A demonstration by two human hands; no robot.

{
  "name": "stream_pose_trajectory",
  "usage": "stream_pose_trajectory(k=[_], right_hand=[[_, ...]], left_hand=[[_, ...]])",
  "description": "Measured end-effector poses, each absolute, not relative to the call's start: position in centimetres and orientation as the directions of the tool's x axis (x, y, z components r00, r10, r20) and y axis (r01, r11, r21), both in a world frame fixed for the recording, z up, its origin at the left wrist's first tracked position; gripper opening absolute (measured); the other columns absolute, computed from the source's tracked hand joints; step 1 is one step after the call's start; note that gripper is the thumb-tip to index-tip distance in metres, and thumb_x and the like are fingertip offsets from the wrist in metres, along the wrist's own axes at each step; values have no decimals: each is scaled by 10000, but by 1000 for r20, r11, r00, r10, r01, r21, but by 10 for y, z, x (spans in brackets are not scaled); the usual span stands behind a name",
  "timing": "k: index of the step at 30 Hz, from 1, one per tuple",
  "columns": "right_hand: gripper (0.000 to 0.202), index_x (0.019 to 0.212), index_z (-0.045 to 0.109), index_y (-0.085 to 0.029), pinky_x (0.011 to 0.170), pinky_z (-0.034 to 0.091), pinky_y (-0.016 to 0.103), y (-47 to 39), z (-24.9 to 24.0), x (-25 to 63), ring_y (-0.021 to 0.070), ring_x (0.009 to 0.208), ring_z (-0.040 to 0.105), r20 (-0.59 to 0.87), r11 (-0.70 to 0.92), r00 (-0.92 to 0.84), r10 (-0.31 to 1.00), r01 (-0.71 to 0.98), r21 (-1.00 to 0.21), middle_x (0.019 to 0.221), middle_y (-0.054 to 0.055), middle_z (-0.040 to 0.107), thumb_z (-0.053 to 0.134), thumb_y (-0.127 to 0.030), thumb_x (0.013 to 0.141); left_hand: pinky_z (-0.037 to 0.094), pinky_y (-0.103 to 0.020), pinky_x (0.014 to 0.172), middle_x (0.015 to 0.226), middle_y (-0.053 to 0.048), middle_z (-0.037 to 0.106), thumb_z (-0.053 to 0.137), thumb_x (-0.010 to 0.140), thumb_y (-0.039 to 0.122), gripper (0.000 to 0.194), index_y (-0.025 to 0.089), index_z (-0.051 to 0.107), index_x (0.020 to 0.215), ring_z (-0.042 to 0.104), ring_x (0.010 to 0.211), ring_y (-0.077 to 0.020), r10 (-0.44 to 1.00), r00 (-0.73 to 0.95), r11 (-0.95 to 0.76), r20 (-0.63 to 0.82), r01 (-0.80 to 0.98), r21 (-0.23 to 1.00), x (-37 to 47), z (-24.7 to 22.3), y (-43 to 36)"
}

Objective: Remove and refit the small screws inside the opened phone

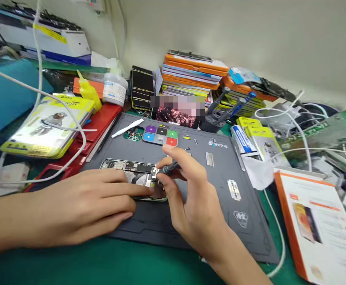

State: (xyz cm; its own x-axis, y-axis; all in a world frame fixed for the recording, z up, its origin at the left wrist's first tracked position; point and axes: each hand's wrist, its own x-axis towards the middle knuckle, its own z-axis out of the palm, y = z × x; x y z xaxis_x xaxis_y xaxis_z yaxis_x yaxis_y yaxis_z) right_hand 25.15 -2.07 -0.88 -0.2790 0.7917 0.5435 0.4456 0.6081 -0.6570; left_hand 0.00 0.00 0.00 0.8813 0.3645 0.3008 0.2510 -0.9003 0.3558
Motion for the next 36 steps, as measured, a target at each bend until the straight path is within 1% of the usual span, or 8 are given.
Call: stream_pose_trajectory(k=[4,10,19,25,27,29,33,36], right_hand=[[681,1583,442,-299,899,639,223,-24,-7,256,123,1151,747,543,610,-284,790,444,-656,1263,20,667,622,20,1008],[676,1581,453,-270,897,651,215,-24,-7,256,127,1146,752,553,627,-303,776,455,-632,1254,29,676,628,26,999],[719,1610,427,-269,966,643,258,-24,-9,257,140,1161,743,573,662,-341,745,484,-572,1308,42,685,638,33,992],[732,1617,420,-284,955,645,257,-24,-9,256,138,1163,739,570,660,-344,746,494,-566,1312,33,694,636,34,994],[733,1620,419,-283,956,643,248,-24,-7,256,132,1161,738,565,660,-352,747,499,-562,1326,31,697,635,34,995],[742,1621,425,-276,973,632,238,-24,-5,256,126,1163,737,582,679,-366,727,513,-525,1363,28,704,650,39,988],[737,1600,473,-229,1019,601,235,-20,1,255,124,1104,734,656,759,-437,615,553,-343,1382,16,743,697,51,956],[685,1600,475,-179,1042,587,219,-19,4,255,117,1070,738,645,760,-463,608,575,-303,1454,35,723,663,39,978]], left_hand=[[503,-430,819,1451,20,726,520,1119,211,206,177,719,1074,617,915,-234,366,886,-899,285,258,353,0,2,1],[502,-429,839,1409,5,745,521,1119,205,209,172,726,1102,625,923,-233,367,886,-896,284,255,363,0,2,2],[498,-422,854,1391,-2,752,516,1122,211,216,177,723,1074,632,936,-230,367,890,-895,271,260,362,0,2,1],[492,-429,845,1403,4,747,500,1131,226,246,180,724,1039,639,943,-234,372,892,-893,257,268,362,-1,1,1],[494,-427,853,1401,0,748,498,1132,223,244,176,727,1062,643,951,-233,369,892,-894,263,263,363,-1,1,1],[495,-424,861,1398,-1,750,506,1127,213,232,173,731,1081,645,956,-232,364,889,-898,279,255,359,-1,0,1],[492,-428,850,1353,3,772,527,1120,213,244,169,749,1028,626,904,-229,360,885,-904,296,252,345,0,0,2],[492,-432,852,1319,5,781,534,1115,212,246,168,749,1003,612,887,-230,360,885,-907,295,257,334,0,0,2]])
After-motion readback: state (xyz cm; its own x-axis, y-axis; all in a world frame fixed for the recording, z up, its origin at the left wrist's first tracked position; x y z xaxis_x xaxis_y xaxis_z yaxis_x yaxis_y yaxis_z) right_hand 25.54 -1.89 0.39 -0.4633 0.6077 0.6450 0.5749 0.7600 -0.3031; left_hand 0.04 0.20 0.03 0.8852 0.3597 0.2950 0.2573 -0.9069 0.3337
